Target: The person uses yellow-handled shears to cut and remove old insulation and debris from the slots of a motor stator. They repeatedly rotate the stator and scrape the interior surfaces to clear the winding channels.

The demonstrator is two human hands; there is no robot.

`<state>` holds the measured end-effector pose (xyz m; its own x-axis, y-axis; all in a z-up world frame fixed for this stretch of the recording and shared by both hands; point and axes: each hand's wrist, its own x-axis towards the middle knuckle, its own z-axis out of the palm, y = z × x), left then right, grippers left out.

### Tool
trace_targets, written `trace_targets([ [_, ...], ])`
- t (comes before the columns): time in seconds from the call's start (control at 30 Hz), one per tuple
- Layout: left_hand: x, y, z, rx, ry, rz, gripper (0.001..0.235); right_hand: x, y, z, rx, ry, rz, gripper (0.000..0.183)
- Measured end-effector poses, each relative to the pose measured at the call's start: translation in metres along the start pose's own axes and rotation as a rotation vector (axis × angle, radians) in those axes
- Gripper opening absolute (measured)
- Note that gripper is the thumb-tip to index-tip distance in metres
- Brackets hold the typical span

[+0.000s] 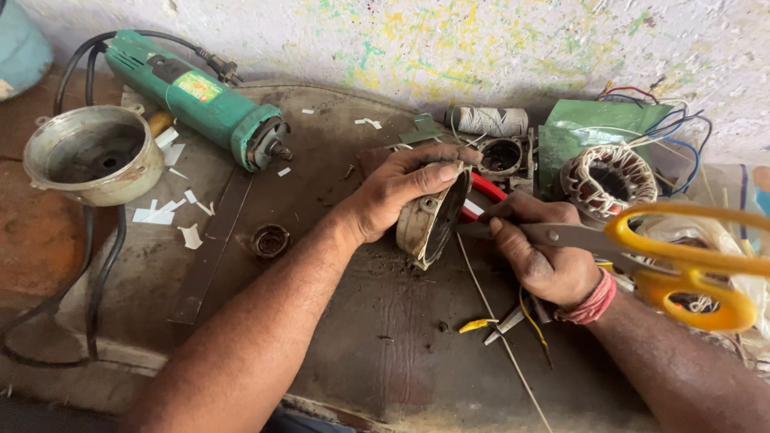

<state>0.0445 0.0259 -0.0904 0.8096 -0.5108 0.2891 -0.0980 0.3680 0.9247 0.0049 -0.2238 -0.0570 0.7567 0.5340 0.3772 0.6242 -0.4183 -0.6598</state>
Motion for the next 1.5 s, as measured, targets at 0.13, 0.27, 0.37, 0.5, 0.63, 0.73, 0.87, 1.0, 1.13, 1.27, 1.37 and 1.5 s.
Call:
trace_targets([
  [0.13,0.003,0.001,0.002,-0.003,-0.012,-0.002,0.05,-0.003,-0.005,-0.005,0.129,-0.111,-0.069,0.012],
  [0.27,-0.001,0.002,0.0,0.041,-0.005,0.002,0.052,-0.001,-0.007,-0.004,0.035,-0.063,-0.028,0.013],
  [0.37,-0.002,0.001,-0.001,0.056,-0.027,0.018,0.054,-0.004,-0.008,-0.001,0.024,-0.079,0.048,0.012],
  [0.5,0.0,0.002,0.001,-0.103,-0.051,-0.03,0.054,-0.001,-0.007,-0.004,0.18,-0.121,-0.033,0.01],
  [0.63,-0.003,0.001,0.0,0.0,-0.028,0.007,0.053,-0.001,-0.008,-0.002,-0.006,-0.043,0.037,0.011],
  [0.73,-0.003,0.004,0.001,-0.038,-0.039,0.009,0.052,-0.001,-0.01,0.0,0.081,-0.143,-0.062,0.014],
  [0.87,-0.004,0.008,0.002,-0.041,-0.028,-0.024,0.053,0.002,-0.011,-0.003,0.254,-0.119,0.04,0.013],
  [1.0,-0.006,0.007,0.002,-0.06,-0.057,0.011,0.051,0.002,-0.018,-0.002,-0.017,-0.117,0.013,0.01],
  [1.13,-0.001,0.005,0.004,-0.044,-0.059,0.0,0.051,0.001,-0.022,-0.001,0.598,-0.09,0.203,0.009],
  [1.27,-0.005,0.0,0.004,-0.03,-0.048,0.005,0.051,0.002,-0.012,-0.009,0.016,-0.094,-0.096,0.013],
  [1.37,-0.008,0.007,0.002,-0.049,-0.053,-0.011,0.05,-0.003,-0.009,0.001,0.069,-0.125,0.038,0.013],
  [1.5,-0.006,0.011,0.008,-0.05,-0.097,-0.019,0.051,-0.01,-0.009,0.013,0.777,-0.069,0.274,0.011],
])
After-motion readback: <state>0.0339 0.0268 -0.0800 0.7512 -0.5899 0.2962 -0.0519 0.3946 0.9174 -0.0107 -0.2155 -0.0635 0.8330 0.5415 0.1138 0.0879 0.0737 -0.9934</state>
